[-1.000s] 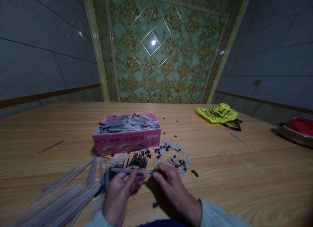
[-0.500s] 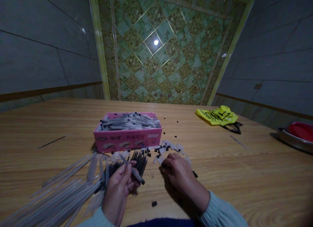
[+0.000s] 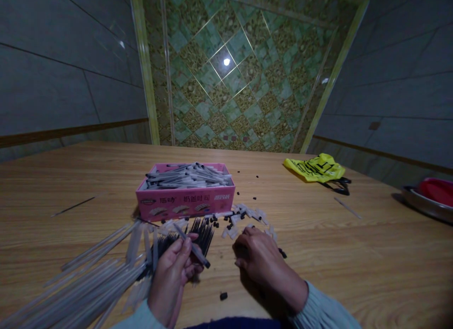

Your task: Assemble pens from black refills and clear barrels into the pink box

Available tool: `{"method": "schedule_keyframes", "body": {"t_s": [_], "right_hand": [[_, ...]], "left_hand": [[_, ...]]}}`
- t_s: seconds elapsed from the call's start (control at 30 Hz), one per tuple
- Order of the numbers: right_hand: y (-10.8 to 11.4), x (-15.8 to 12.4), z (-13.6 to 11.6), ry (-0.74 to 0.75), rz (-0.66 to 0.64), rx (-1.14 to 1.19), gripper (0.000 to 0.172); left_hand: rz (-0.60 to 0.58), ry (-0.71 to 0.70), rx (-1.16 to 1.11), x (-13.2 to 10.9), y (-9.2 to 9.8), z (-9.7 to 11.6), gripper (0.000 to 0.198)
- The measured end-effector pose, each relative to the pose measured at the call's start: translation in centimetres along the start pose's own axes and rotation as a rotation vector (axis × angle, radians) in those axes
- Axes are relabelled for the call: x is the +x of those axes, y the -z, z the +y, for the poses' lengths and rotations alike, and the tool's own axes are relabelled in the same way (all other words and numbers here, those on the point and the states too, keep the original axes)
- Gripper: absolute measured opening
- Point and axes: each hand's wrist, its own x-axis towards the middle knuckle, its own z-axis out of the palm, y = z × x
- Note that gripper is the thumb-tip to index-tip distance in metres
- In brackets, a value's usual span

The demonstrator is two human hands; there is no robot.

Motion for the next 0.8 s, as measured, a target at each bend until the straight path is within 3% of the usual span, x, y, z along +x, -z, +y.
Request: {"method": "schedule_keyframes", "body": {"t_s": [0.07, 0.2, 0.27, 0.4, 0.53, 0.67, 0.8], "right_hand": [[0.1, 0.0, 0.2, 0.005, 0.007, 0.013, 0.024], [0.2, 0.0, 0.6, 0.01, -0.021, 0.004, 0.007], [-0.1, 0.1, 0.6, 0.012, 0.016, 0.116, 0.005], [-1.0, 0.4, -0.1, 0.004, 0.137, 0.74, 0.006], [-2.1, 0.8, -1.0, 0.016, 0.036, 1.432, 0.028], [-2.9, 0.9, -1.1, -0.047, -0.043, 1.664, 0.037], [-3.3, 1.0, -1.1, -0.087, -0.031, 1.802, 0.039]], "left_hand": [[-0.005, 0.003, 0.001, 0.0, 0.1, 0.0, 0.042], [-0.01, 0.003, 0.001, 0.1, 0.0, -0.1, 0.042], [-0.012, 0.005, 0.002, 0.1, 0.0, -0.1, 0.041], [-0.027, 0.024, 0.005, -0.1, 0.0, -0.1, 0.04], [-0.107, 0.078, -0.016, -0.3, -0.1, -0.1, 0.039], [-0.196, 0.15, -0.011, -0.3, -0.2, -0.3, 0.042], [-0.256, 0.169, 0.015, -0.3, -0.2, -0.7, 0.037]]}}
